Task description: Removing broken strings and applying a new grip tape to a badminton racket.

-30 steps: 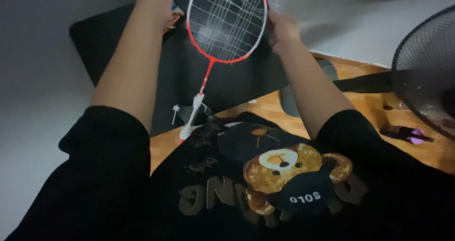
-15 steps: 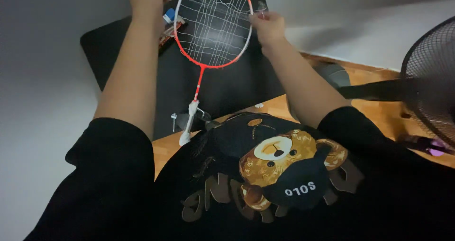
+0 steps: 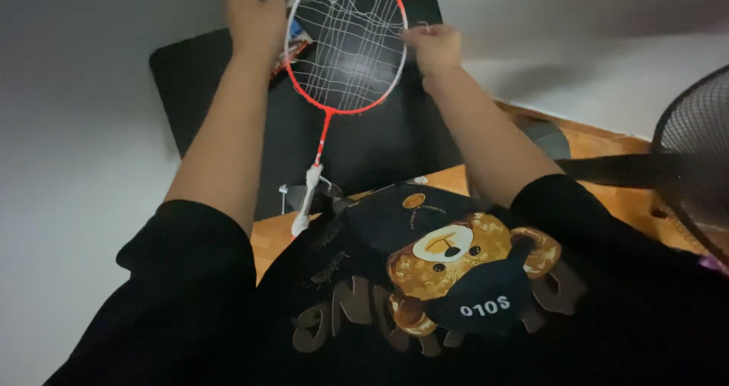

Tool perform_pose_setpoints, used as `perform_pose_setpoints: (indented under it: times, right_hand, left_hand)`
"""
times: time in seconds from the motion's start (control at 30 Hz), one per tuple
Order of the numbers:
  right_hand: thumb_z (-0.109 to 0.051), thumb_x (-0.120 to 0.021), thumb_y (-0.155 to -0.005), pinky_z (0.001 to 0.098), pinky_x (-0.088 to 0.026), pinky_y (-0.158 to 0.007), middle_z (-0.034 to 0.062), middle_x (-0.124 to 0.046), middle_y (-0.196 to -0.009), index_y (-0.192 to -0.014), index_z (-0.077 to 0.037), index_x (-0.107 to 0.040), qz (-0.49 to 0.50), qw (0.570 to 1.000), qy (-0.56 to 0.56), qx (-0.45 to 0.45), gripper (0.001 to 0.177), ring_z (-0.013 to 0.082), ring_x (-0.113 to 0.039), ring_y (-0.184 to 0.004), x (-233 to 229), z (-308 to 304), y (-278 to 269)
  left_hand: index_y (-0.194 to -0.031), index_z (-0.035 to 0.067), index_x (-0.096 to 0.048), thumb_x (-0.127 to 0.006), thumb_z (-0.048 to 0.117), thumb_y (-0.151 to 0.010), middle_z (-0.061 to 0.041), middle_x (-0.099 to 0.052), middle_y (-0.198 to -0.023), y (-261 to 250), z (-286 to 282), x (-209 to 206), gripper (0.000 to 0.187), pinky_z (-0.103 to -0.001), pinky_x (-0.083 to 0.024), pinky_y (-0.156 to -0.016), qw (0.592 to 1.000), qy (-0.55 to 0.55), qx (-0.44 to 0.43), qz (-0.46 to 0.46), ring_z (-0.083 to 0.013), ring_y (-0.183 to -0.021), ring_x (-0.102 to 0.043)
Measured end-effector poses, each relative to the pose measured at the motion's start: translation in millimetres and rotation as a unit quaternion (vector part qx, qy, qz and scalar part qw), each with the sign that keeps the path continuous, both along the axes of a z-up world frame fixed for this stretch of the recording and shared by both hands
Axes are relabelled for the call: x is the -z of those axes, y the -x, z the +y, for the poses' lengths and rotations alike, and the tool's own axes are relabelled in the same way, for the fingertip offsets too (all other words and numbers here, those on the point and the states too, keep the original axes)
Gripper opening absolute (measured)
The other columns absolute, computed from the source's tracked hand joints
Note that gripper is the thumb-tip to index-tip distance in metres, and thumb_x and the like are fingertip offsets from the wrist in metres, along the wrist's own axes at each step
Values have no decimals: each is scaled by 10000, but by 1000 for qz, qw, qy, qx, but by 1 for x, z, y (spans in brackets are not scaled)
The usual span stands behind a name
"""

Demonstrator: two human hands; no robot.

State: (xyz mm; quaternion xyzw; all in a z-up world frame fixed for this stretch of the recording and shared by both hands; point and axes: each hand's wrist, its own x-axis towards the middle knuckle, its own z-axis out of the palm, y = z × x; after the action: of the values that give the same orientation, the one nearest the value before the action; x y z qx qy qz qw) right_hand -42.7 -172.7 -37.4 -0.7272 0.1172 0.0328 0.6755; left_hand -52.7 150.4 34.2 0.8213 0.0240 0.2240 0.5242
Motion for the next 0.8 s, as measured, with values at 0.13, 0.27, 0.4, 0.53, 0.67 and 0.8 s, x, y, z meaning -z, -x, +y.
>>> perform_pose_setpoints:
  times: [0.13,0.27,0.4,0.53,0.67,0.8]
  right_hand:
    - [-197,-736,-905,295,-291,-471,-14,-593,-670,-937,-87,-704,185,978,-88,-41,119,103,-416,-518,-76,6,19]
    - [-306,-622,-1021,245,-343,-532,-27,-547,-724,-964,-121,-667,221,933,-242,-150,200,89,-387,-571,-39,-17,-6]
    - [-236,-650,-1070,272,-332,-553,-13,-553,-783,-917,-138,-603,210,877,-405,-153,188,109,-385,-612,-8,-53,-22]
    - [-241,-643,-1042,261,-320,-542,3,-620,-842,-957,-112,-644,184,916,-343,-101,155,104,-372,-588,-68,-62,6]
    - [-218,-640,-1026,234,-266,-522,20,-667,-918,-977,-112,-632,145,915,-358,-113,118,79,-313,-550,-115,-80,26]
    - [-243,-660,-1095,239,-260,-525,-42,-454,-720,-969,-82,-614,146,933,-293,-151,210,73,-291,-548,-134,-98,37]
  left_hand:
    - [-1107,95,-691,-670,73,-940,-86,-722,-1109,2,-1,2,170,-402,-530,-943,998,-49,-33,34,-261,-1088,-705]
    - [-1088,92,-693,-663,22,-941,-61,-738,-1083,9,-7,-4,166,-404,-554,-959,1000,3,-6,-17,-237,-1062,-722]
    - [-1088,109,-697,-653,34,-915,-42,-727,-1053,15,-18,-11,193,-351,-570,-911,993,107,-14,57,-196,-1015,-714]
    - [-1098,116,-732,-624,37,-941,-34,-751,-1080,21,-22,-7,206,-319,-552,-918,996,19,-35,83,-170,-1040,-718]
    - [-1115,46,-721,-585,-47,-868,-100,-765,-1123,25,-28,13,297,-334,-564,-960,988,116,6,100,-214,-1071,-738]
    - [-1159,33,-687,-587,-25,-884,-115,-723,-1235,27,-38,21,298,-356,-562,-943,983,122,17,135,-218,-1146,-706]
